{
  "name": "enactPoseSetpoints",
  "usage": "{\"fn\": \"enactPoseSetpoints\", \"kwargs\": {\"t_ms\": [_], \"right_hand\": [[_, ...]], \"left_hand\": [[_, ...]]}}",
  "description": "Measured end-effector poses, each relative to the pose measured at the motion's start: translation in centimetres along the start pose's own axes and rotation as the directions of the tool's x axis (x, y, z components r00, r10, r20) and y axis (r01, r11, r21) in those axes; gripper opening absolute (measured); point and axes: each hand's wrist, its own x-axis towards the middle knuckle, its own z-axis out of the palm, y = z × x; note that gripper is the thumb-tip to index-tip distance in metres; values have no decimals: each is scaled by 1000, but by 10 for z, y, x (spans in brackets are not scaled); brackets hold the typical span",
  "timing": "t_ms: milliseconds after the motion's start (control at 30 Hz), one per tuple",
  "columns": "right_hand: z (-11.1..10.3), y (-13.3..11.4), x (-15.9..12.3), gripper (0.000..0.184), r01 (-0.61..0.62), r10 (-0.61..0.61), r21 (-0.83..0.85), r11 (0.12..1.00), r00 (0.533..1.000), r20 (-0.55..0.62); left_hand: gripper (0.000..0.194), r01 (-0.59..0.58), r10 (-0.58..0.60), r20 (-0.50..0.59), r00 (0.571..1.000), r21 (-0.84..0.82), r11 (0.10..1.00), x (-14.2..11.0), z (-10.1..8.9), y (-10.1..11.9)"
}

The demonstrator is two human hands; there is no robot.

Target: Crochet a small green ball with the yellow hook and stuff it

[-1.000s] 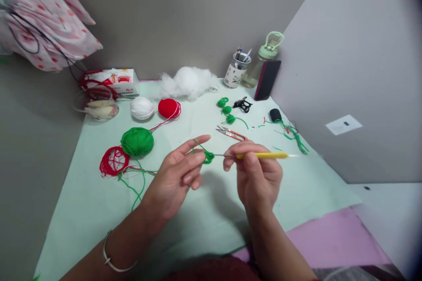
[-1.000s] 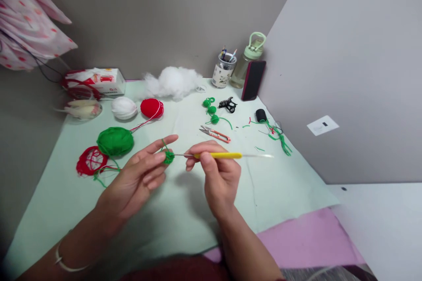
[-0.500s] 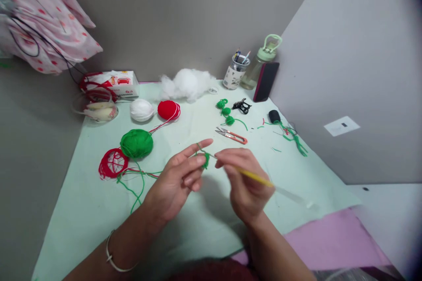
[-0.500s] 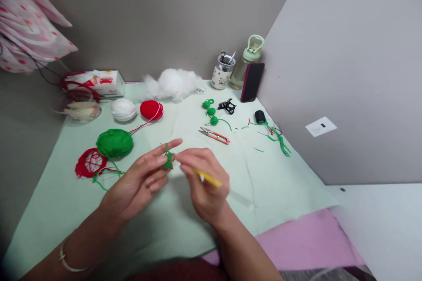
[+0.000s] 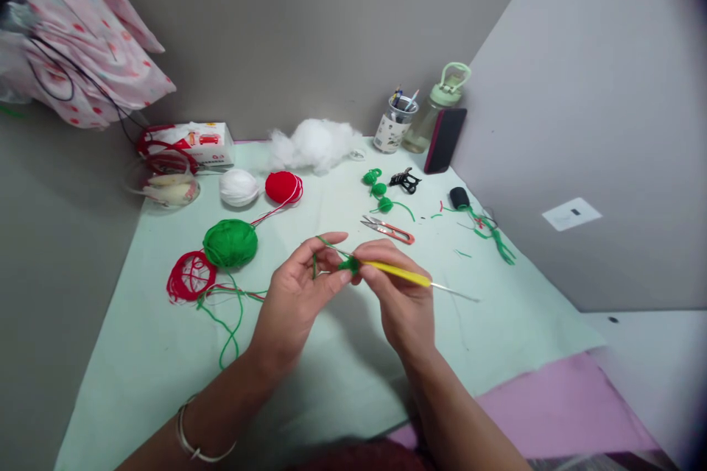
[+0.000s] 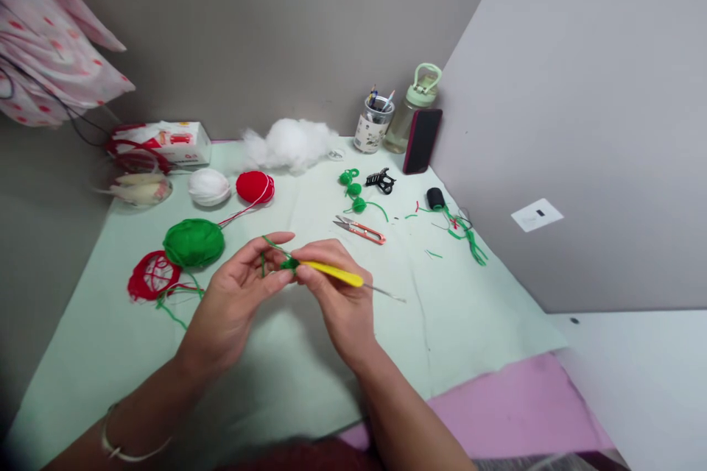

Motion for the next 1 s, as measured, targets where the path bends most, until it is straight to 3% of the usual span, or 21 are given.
{"fn": "enactPoseSetpoints", "kwargs": {"t_ms": [100, 233, 400, 533, 700, 833, 900, 1000], "right_hand": [[-2, 0, 2, 8, -71, 73, -54, 996, 997, 30], [-4, 5, 4, 6, -189, 191, 74, 979, 982, -15], [-5, 8, 5, 9, -196, 195, -3, 981, 977, -92], [-4, 5, 7, 14, -238, 235, -20, 971, 967, -102], [1, 3, 9, 22, -353, 352, -18, 935, 935, -40], [3, 7, 9, 19, -394, 397, 55, 917, 915, -71], [0, 11, 12, 22, -393, 409, 141, 909, 906, -108], [-4, 14, 16, 27, -405, 432, 195, 893, 894, -119]], "left_hand": [[41, -9, 8, 10, 1000, 23, 1000, 2, -3, 0], [38, 41, -49, 110, 993, 81, 996, 6, -8, 2], [5, -69, 35, 122, 992, 289, 955, 9, -9, 1], [10, -127, 108, 74, 991, 342, 931, 8, -10, 0], [17, -218, 196, 95, 976, 421, 881, 5, -11, 1], [20, -283, 258, 117, 959, 469, 837, 4, -12, 1], [20, -254, 221, 125, 967, 455, 854, 5, -13, 0], [16, -113, 78, 117, 990, 333, 936, 10, -15, -5]]}}
